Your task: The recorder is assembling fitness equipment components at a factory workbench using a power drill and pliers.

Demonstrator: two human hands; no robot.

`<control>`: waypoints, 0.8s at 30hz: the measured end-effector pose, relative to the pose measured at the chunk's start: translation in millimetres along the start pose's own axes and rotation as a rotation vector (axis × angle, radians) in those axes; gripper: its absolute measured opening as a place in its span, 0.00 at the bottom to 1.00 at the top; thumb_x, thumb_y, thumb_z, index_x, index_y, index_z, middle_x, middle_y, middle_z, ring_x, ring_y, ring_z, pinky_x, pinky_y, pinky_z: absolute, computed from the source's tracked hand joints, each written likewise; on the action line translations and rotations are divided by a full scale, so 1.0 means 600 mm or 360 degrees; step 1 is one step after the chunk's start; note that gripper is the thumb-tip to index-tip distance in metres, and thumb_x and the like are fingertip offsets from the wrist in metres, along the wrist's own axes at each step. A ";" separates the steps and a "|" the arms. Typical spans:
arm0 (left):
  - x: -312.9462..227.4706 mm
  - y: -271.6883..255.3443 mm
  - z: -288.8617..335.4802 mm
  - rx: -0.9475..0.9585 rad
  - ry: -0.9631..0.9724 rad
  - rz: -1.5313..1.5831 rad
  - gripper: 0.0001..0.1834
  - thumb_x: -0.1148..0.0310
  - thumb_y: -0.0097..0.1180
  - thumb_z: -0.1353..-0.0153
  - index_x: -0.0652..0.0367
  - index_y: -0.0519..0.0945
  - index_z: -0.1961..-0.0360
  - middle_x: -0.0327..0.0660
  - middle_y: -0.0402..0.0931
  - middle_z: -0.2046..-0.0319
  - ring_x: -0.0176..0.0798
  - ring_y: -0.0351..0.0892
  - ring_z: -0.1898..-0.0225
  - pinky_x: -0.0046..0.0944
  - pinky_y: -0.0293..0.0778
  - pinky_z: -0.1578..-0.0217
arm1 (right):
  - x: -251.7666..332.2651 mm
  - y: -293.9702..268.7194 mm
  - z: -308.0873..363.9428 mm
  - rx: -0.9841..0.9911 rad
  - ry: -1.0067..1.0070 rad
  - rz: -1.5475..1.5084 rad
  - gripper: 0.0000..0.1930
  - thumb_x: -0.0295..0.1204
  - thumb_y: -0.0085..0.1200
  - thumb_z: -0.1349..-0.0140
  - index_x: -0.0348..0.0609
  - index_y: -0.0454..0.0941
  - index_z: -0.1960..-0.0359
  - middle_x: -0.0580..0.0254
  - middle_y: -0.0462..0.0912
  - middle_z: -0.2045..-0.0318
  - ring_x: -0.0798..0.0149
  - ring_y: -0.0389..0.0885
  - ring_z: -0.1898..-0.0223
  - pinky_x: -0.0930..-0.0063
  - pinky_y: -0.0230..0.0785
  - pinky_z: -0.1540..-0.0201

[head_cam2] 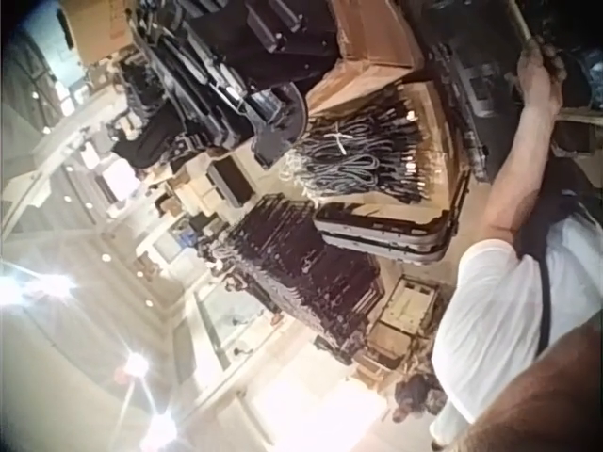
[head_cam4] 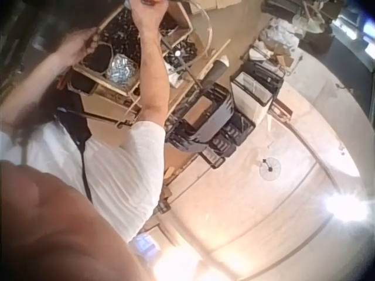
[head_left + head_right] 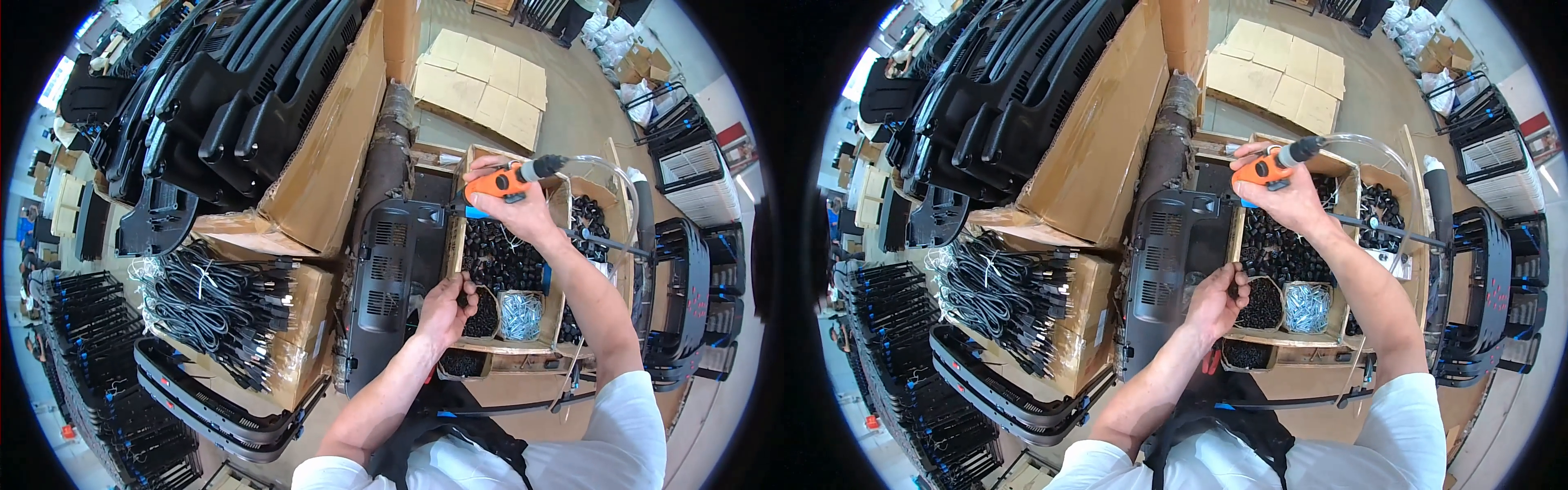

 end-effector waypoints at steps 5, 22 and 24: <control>0.001 -0.017 0.003 -0.0079 0.0028 -0.0135 0.10 0.62 0.54 0.22 0.56 0.81 0.51 0.34 0.82 0.66 0.30 0.80 0.69 0.31 0.77 0.69 | -0.030 0.013 -0.016 0.0042 0.0025 0.0000 0.25 0.29 0.73 0.42 0.42 0.79 0.43 0.61 0.87 0.52 0.68 0.83 0.48 0.68 0.77 0.41; -0.023 -0.061 -0.014 -0.0175 0.0126 -0.0103 0.10 0.66 0.53 0.22 0.58 0.80 0.48 0.38 0.83 0.63 0.33 0.83 0.64 0.34 0.82 0.63 | -0.043 0.010 -0.024 0.0072 0.0100 0.0079 0.25 0.31 0.73 0.43 0.45 0.80 0.44 0.62 0.86 0.52 0.69 0.83 0.49 0.70 0.75 0.41; -0.028 -0.060 -0.020 -0.0184 0.0123 -0.0116 0.10 0.66 0.51 0.21 0.58 0.80 0.48 0.39 0.84 0.62 0.35 0.83 0.64 0.34 0.82 0.63 | -0.044 0.006 -0.025 0.0045 0.0058 0.0014 0.26 0.32 0.75 0.43 0.45 0.80 0.43 0.63 0.86 0.52 0.69 0.83 0.49 0.69 0.76 0.41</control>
Point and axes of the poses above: each hand's wrist, its own z-axis away from the middle knuckle, its own y-axis out of the palm, x = y × z, the point moved 7 cm from there along -z, towards the middle knuckle
